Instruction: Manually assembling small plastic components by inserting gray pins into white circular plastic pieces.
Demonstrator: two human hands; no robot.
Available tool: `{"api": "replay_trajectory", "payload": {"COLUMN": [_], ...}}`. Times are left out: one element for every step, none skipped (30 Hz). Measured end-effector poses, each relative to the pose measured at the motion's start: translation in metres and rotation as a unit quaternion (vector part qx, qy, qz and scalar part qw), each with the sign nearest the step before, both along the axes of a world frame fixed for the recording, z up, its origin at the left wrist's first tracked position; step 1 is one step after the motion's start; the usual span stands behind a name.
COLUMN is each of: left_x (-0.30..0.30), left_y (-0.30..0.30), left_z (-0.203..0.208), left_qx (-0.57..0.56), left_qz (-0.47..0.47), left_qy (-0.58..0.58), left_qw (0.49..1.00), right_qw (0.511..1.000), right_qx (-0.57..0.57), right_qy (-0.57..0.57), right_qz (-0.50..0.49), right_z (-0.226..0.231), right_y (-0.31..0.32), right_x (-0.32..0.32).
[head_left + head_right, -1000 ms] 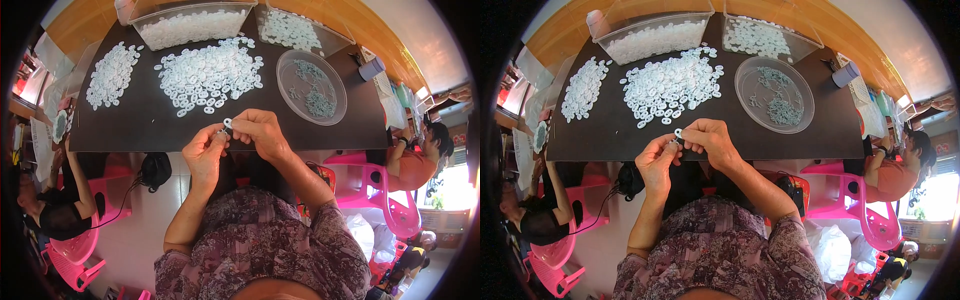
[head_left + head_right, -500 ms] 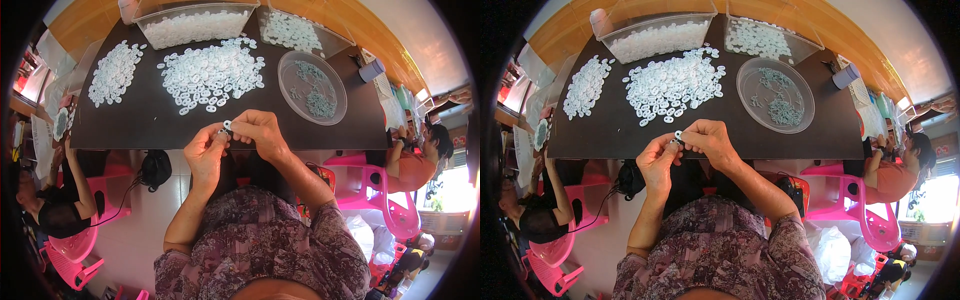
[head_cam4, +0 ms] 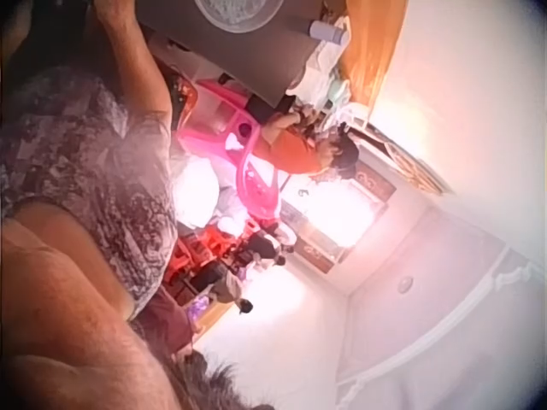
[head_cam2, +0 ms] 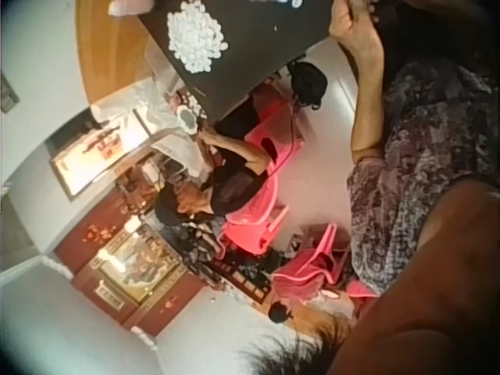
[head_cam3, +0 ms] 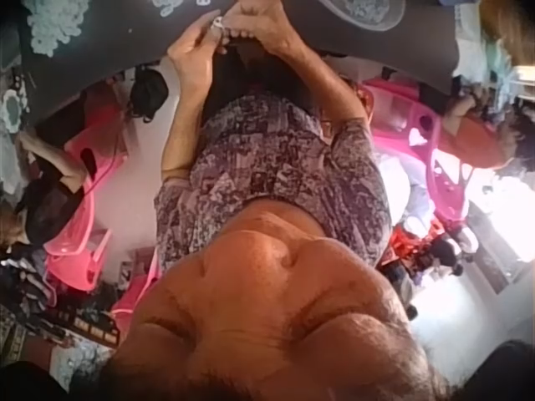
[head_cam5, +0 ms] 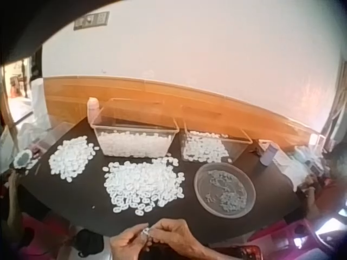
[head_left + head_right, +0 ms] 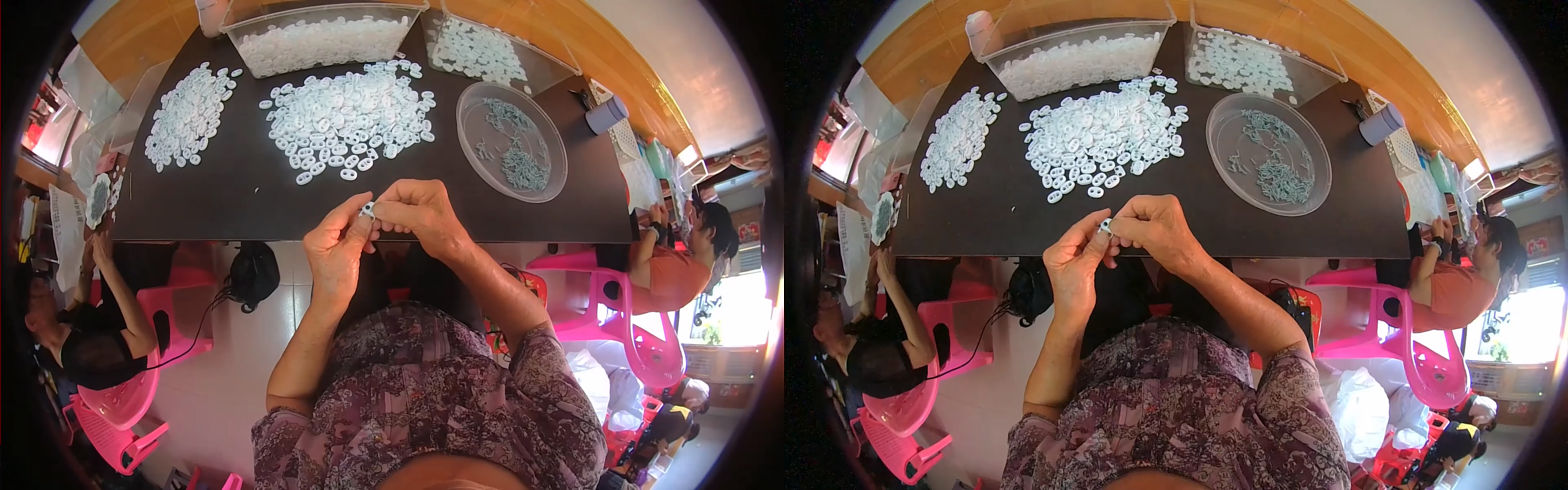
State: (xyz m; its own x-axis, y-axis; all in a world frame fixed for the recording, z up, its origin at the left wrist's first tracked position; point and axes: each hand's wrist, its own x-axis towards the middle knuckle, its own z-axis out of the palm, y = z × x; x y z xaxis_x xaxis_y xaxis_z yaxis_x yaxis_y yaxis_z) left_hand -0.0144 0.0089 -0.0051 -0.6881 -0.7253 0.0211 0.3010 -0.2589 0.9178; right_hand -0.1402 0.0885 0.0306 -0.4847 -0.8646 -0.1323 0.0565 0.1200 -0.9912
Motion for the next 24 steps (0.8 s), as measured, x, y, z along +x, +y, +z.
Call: {"api": "replay_trajectory", "payload": {"left_x": [0.001,0.001,0.000,0.000,0.000,0.000,0.000,0.000,0.000,0.000,0.000,0.000,-0.001,-0.002,-0.004,-0.004,-0.004,-0.004,-0.004,-0.004,-0.003,-0.003,-0.002,-0.002], "left_y": [-0.001,-0.002,-0.002,-0.003,-0.003,-0.004,-0.004,-0.005,-0.005,-0.006,-0.006,-0.007,-0.007,-0.008,-0.008,-0.008,-0.008,-0.007,-0.007,-0.007,-0.007,-0.007,-0.007,-0.007], "left_z": [-0.001,-0.001,-0.001,-0.001,-0.001,-0.001,-0.001,-0.001,-0.002,-0.002,-0.002,-0.001,0.000,0.002,0.005,0.007,0.008,0.009,0.009,0.009,0.009,0.008,0.007,0.005], "left_qx": [0.016,0.016,0.019,0.022,0.022,0.021,0.019,0.019,0.025,0.031,0.031,0.034,0.037,0.037,0.067,0.098,0.098,0.102,0.107,0.106,0.098,0.090,0.089,0.080], "left_qz": [-0.009,-0.007,-0.005,-0.003,-0.003,0.014,0.030,0.030,0.039,0.047,0.049,0.053,0.058,0.057,0.059,0.060,0.059,0.055,0.051,0.050,0.050,0.050,0.049,0.051], "left_qy": [0.013,0.013,0.012,0.011,0.012,0.005,-0.001,-0.001,0.002,0.006,0.005,0.022,0.038,0.038,0.034,0.029,0.029,0.029,0.029,0.029,0.022,0.015,0.014,0.016], "left_qw": [1.000,1.000,1.000,1.000,1.000,1.000,0.999,0.999,0.999,0.998,0.998,0.998,0.997,0.997,0.995,0.993,0.993,0.993,0.993,0.993,0.994,0.995,0.995,0.995], "right_qw": [1.000,1.000,1.000,1.000,0.999,0.999,0.990,0.968,0.968,0.939,0.900,0.900,0.883,0.864,0.864,0.864,0.864,0.864,0.855,0.846,0.846,0.847,0.848,0.848], "right_qx": [-0.005,-0.011,-0.010,-0.030,-0.051,-0.051,-0.063,-0.076,-0.076,-0.074,-0.073,-0.073,-0.103,-0.133,-0.133,-0.140,-0.148,-0.148,-0.154,-0.160,-0.160,-0.163,-0.165,-0.165], "right_qy": [0.001,0.001,0.001,0.005,0.008,0.008,0.119,0.229,0.229,0.331,0.429,0.429,0.456,0.482,0.482,0.480,0.477,0.477,0.491,0.505,0.505,0.502,0.500,0.499], "right_qz": [0.007,0.014,0.015,0.003,-0.009,-0.008,-0.040,-0.073,-0.071,-0.054,-0.036,-0.037,-0.047,-0.056,-0.057,-0.061,-0.065,-0.066,-0.063,-0.061,-0.062,-0.062,-0.062,-0.063], "right_z": [0.000,-0.001,-0.003,-0.008,-0.013,-0.019,-0.025,-0.028,-0.025,-0.018,-0.014,-0.015,-0.018,-0.019,-0.018,-0.017,-0.017,-0.017,-0.018,-0.018,-0.018,-0.018,-0.018,-0.018], "right_y": [0.000,0.000,0.000,0.000,0.000,-0.001,-0.003,-0.004,-0.003,-0.003,-0.003,-0.003,-0.005,-0.006,-0.007,-0.008,-0.008,-0.008,-0.007,-0.007,-0.007,-0.007,-0.006,-0.006], "right_x": [0.001,0.002,0.003,0.006,0.008,0.010,0.013,0.014,0.016,0.017,0.017,0.017,0.017,0.017,0.017,0.017,0.017,0.016,0.014,0.013,0.013,0.012,0.012,0.012]}}
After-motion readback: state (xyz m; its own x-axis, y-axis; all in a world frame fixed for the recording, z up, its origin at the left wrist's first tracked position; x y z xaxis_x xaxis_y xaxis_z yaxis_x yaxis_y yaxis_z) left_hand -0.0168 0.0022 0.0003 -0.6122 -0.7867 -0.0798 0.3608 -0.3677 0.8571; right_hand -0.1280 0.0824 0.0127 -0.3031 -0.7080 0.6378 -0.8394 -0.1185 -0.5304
